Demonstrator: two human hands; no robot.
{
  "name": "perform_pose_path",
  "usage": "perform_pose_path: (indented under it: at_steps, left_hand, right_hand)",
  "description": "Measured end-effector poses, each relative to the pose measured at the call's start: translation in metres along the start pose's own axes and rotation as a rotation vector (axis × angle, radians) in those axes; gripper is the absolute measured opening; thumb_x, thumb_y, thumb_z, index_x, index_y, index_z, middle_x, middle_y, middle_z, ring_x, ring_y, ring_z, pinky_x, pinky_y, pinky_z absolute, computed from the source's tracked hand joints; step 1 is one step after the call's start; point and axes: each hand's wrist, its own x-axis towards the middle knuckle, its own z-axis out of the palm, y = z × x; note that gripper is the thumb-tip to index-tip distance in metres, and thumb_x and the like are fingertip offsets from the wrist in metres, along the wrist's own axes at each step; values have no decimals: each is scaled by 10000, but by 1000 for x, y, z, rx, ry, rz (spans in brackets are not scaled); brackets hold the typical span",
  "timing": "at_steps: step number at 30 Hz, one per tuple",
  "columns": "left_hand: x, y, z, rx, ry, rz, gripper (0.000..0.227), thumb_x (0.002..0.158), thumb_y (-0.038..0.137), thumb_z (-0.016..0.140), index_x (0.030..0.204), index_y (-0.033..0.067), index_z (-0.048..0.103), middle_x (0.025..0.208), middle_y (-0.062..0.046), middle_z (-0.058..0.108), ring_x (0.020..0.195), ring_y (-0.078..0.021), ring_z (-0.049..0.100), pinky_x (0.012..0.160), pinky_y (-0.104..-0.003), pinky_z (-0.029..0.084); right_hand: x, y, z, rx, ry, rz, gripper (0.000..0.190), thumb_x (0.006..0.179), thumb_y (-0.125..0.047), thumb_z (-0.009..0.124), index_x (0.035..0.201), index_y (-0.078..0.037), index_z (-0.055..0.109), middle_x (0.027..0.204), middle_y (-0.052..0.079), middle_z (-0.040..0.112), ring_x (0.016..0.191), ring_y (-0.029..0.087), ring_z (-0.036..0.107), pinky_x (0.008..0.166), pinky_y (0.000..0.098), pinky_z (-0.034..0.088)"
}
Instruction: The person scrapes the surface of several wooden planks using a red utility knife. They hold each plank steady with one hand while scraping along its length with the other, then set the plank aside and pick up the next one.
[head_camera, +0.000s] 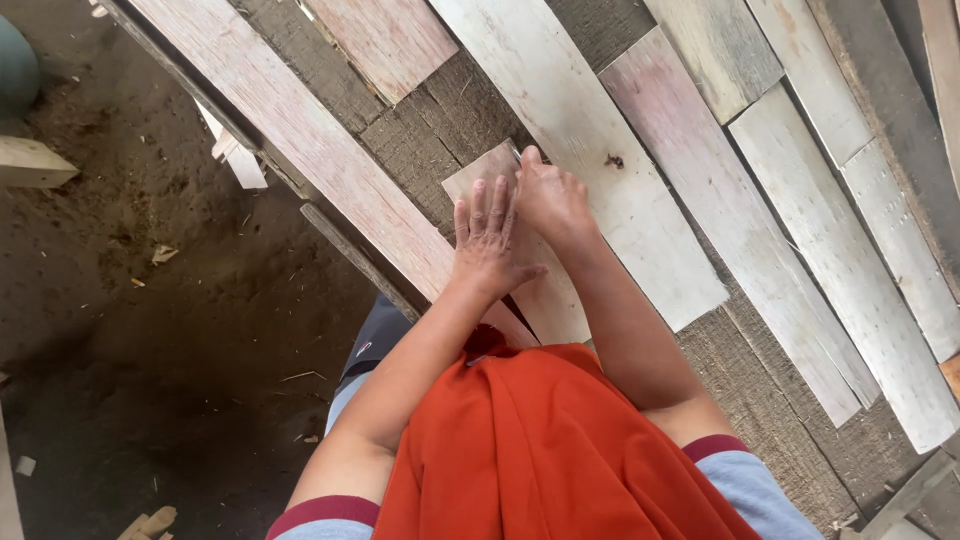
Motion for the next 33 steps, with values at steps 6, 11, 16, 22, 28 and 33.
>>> perform_pose_path:
  at_steps: [6,11,16,22,28,33]
  left_hand:
    - [0,0,2,20,6,6,1322,690,830,688,1654,209,30,1718,-63,-89,1560,-378,-120,1259,-596,-47]
    - [2,1,9,31,10,1,1291,713,790,701,1657,218,30,1716,-54,-113,1556,-372,-147,1259,-590,-66]
    - [4,-3,12,29,39,3,1294,715,786,708,1658,214,33,1719,-61,-106,1560,-380,-129,1261,-594,-50]
    - [4,-6,17,41,75,33,1287,727,775,710,1661,197,39,1719,-75,-101,1560,-393,-118,1257,-610,-33]
    - [5,-5,21,55,83,16,1272,753,802,683,1665,191,41,1714,-73,-126,1552,-391,-145,1245,-609,-59]
    - [4,-1,19,41,79,39,1286,745,748,711,1662,141,44,1710,-119,-128,1541,-436,-157,1235,-644,-51]
  right_hand:
    - [-23,10,1,3,-23,1,179,1073,-241,405,1091,-81,482,852,270,719,873,484,739,750,596,576]
    - [-37,15,4,9,-67,24,188,1073,-246,403,1108,-74,470,862,275,723,876,504,732,782,607,561]
    - [-41,20,11,10,-91,27,207,1075,-278,385,1131,-86,439,871,282,724,883,531,722,814,629,544]
    - [-61,29,15,28,-115,68,211,1072,-282,385,1119,-82,432,874,320,712,885,550,713,798,635,536]
    - [-81,39,24,22,-113,85,229,1062,-297,366,1115,-81,421,836,312,699,844,553,713,772,637,537]
    - [-87,42,27,38,-142,121,195,1040,-253,358,1104,-80,420,850,315,701,862,562,708,791,639,532]
